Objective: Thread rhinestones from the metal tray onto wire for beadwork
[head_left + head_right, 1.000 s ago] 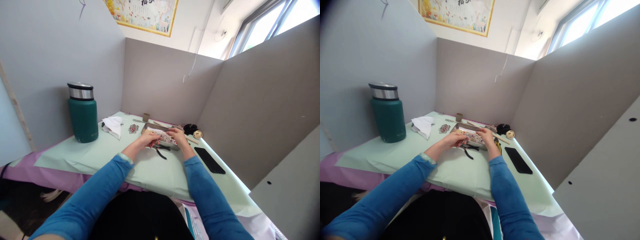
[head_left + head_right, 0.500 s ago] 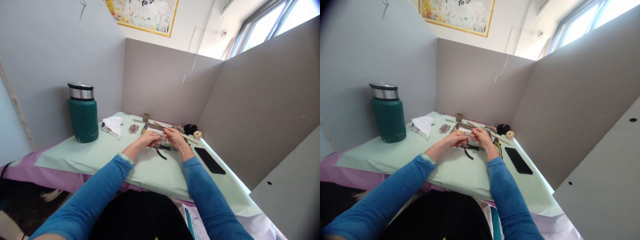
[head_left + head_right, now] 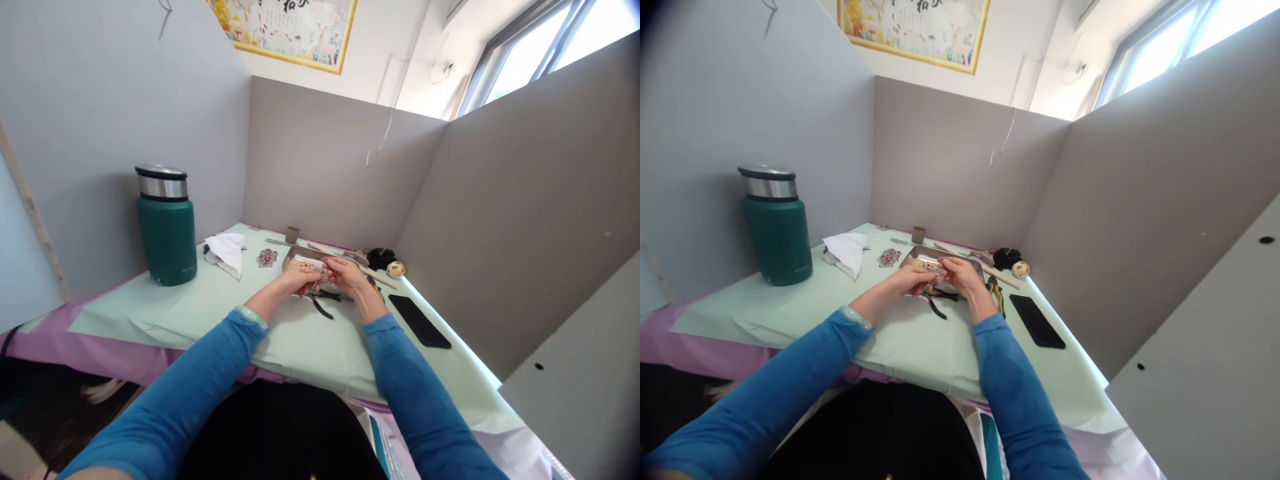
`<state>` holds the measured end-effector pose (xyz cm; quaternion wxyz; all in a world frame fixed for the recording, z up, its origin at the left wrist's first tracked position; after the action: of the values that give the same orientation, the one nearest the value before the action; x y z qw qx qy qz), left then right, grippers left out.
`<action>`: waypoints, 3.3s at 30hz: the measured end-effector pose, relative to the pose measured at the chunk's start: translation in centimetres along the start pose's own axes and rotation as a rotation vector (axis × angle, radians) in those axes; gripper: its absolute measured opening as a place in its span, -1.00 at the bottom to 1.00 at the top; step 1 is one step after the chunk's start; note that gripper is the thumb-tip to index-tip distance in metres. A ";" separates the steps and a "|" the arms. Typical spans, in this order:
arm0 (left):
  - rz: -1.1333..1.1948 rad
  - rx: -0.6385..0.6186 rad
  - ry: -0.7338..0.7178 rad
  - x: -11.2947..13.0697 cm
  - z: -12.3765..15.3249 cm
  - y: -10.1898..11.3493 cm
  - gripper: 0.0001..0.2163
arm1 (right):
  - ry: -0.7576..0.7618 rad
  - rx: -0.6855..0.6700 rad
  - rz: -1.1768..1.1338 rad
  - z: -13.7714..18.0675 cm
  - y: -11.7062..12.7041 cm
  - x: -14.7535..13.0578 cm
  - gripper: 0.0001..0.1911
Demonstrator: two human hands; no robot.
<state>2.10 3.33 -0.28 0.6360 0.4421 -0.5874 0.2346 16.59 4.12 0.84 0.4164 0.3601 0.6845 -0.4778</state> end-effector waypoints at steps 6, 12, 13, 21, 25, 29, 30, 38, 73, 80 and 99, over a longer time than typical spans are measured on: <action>-0.017 -0.024 -0.018 -0.1 -0.2 -0.1 -0.80 | -0.001 -0.024 0.028 -0.1 0.3 0.2 -0.80; -0.026 -0.019 -0.023 -0.4 -0.4 0.0 -0.79 | 0.005 -0.032 0.023 -0.1 0.3 0.2 -0.79; -0.024 -0.020 -0.021 -0.3 -0.4 0.0 -0.79 | 0.005 -0.031 0.027 -0.1 0.3 0.2 -0.78; -0.019 -0.012 0.008 -0.2 -0.2 0.0 -0.81 | 0.009 -0.042 0.044 0.0 0.2 0.2 -0.75; -0.020 -0.023 -0.017 -0.2 -0.1 0.0 -0.77 | 0.015 -0.026 0.063 0.0 0.2 0.1 -0.74; -0.035 -0.034 -0.027 -0.4 0.0 0.1 -0.70 | 0.003 -0.032 0.121 0.1 0.0 0.2 -0.71; -0.036 -0.036 -0.028 -0.4 -0.1 0.0 -0.70 | 0.008 -0.028 0.144 0.1 -0.1 0.2 -0.69; 0.036 0.022 -0.033 -0.6 -0.7 0.0 -0.77 | 0.313 0.094 0.848 0.1 -0.3 -1.1 -0.63; 0.343 0.054 -0.001 0.2 -0.1 0.0 -0.91 | 0.062 -0.073 1.544 10.4 -2.0 -0.7 -0.86; 0.406 0.004 -0.027 0.4 0.1 -0.1 -0.94 | 0.359 0.265 1.526 4.0 -1.3 -7.5 -0.85; 0.357 -0.047 -0.068 0.4 0.0 -0.4 -0.91 | 0.305 0.051 0.775 1.9 -2.9 -1.5 -0.84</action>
<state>2.50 3.04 0.00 0.5742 0.3235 -0.6830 0.3150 15.03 1.35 2.81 0.4501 0.6681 0.5400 -0.2437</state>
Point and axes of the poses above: each hand's wrist, its own z-axis away from the middle knuckle, its own y-axis out of the back of the hand, x = y × z, the point moved 4 cm from there along -z, towards the middle knuckle, and after that the axes turned 8 degrees about -z, right-handed, at the moved point
